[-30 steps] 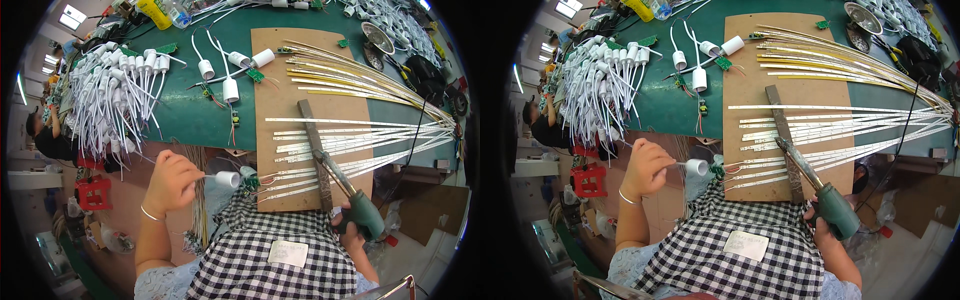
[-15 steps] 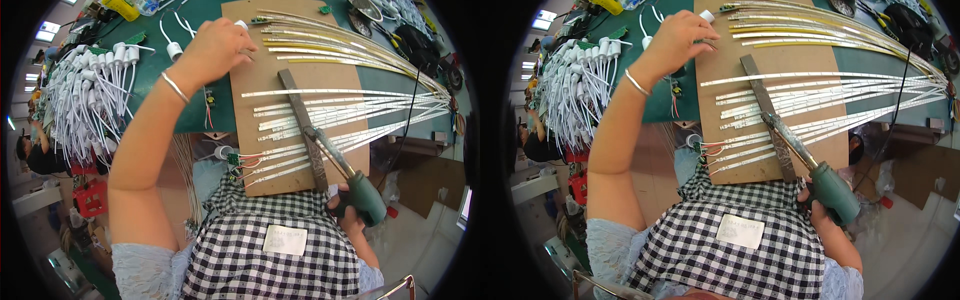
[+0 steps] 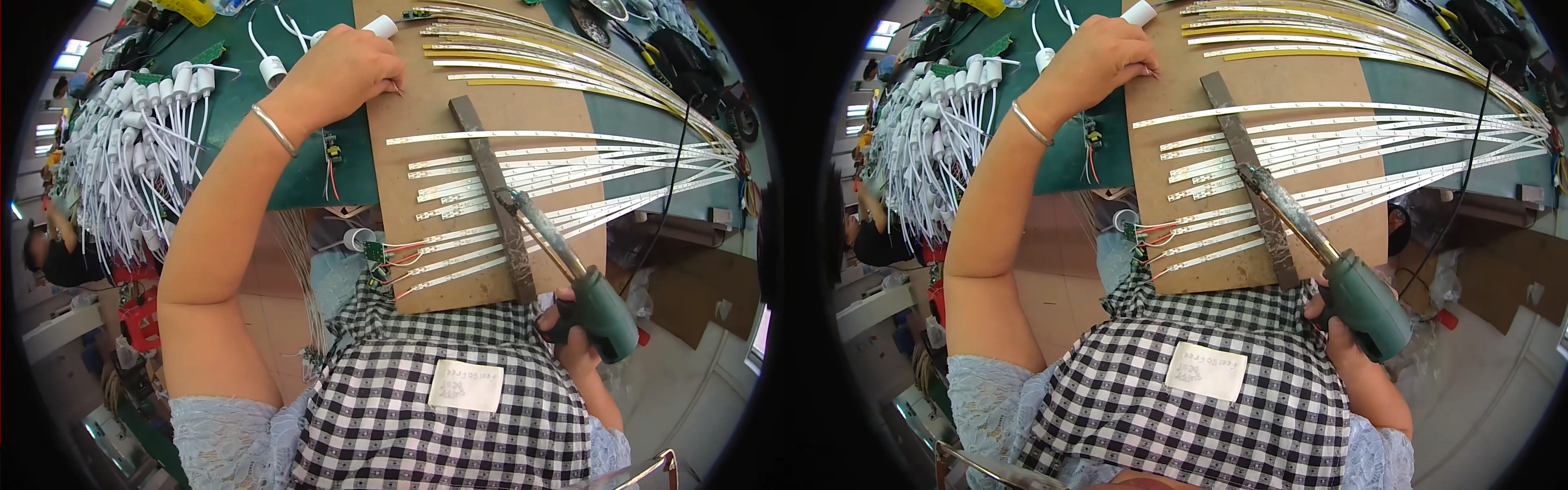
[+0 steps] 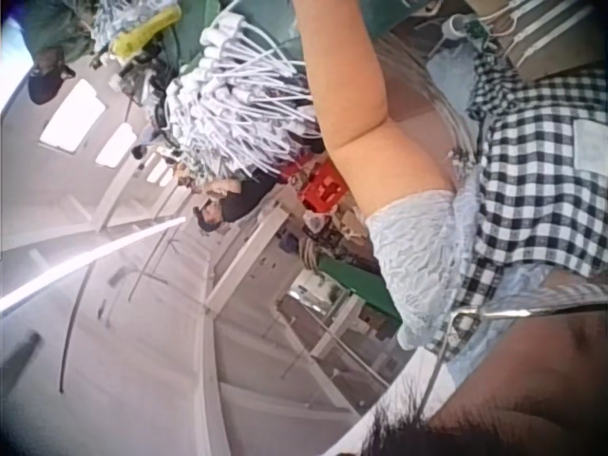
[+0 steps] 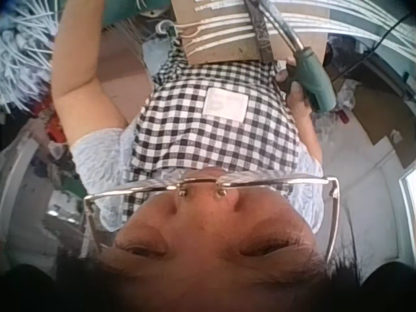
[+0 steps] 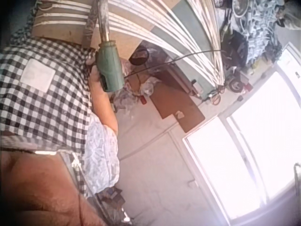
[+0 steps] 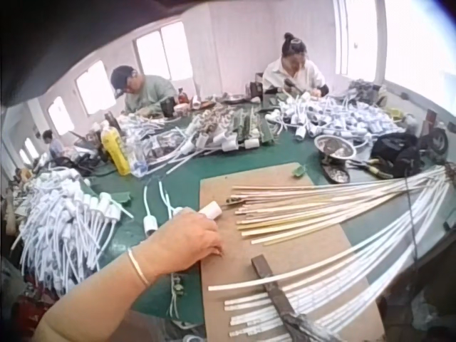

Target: The person arranges multiple LED light strips on a cardboard board and uses a soldering iron to attach wires to the ends of the strips. They pick up individual strips, align them, and solder connections to small circuit boards attached to white cylindrical components.

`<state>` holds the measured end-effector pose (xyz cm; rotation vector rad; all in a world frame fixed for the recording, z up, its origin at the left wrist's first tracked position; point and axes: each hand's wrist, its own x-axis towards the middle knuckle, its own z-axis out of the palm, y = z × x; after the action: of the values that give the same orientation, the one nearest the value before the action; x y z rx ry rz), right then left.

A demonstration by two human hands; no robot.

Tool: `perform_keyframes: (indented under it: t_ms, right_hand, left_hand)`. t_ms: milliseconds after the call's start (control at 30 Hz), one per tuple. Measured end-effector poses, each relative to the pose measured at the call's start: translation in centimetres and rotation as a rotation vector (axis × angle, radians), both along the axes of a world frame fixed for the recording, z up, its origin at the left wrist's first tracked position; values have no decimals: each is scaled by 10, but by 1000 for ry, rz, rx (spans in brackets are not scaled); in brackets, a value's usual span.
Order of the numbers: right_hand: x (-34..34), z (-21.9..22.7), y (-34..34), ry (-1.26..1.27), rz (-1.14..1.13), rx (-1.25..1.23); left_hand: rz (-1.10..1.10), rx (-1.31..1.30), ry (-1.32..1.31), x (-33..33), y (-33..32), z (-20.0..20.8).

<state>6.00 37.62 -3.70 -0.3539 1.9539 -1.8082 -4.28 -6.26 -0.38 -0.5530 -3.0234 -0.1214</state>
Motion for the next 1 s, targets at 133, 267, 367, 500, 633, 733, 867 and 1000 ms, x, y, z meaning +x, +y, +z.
perform_keyframes:
  t_ms: [133,267,367,500,633,733,867,1000]
  right_hand:
    - [1,-1,1,35,13,43]
    - [2,-3,7,-22,41,110]
    - [-1,4,-9,108,-16,140]
    - [-14,23,-25,139,62,335]
    - [-19,26,-27,216,131,225]
    - [-15,20,-23,163,122,154]
    - [-16,27,-27,106,171,158]
    - [-18,33,-32,137,243,142]
  left_hand:
    - [-47,-53,195,10,1,-5]
    - [17,40,280,33,8,11]
    - [22,219,185,71,38,32]
    - [37,343,155,108,71,14]
    - [161,397,197,121,87,1]
    - [253,385,196,130,95,-2]
    - [399,389,188,138,111,-3]
    - [456,398,162,141,112,-12]
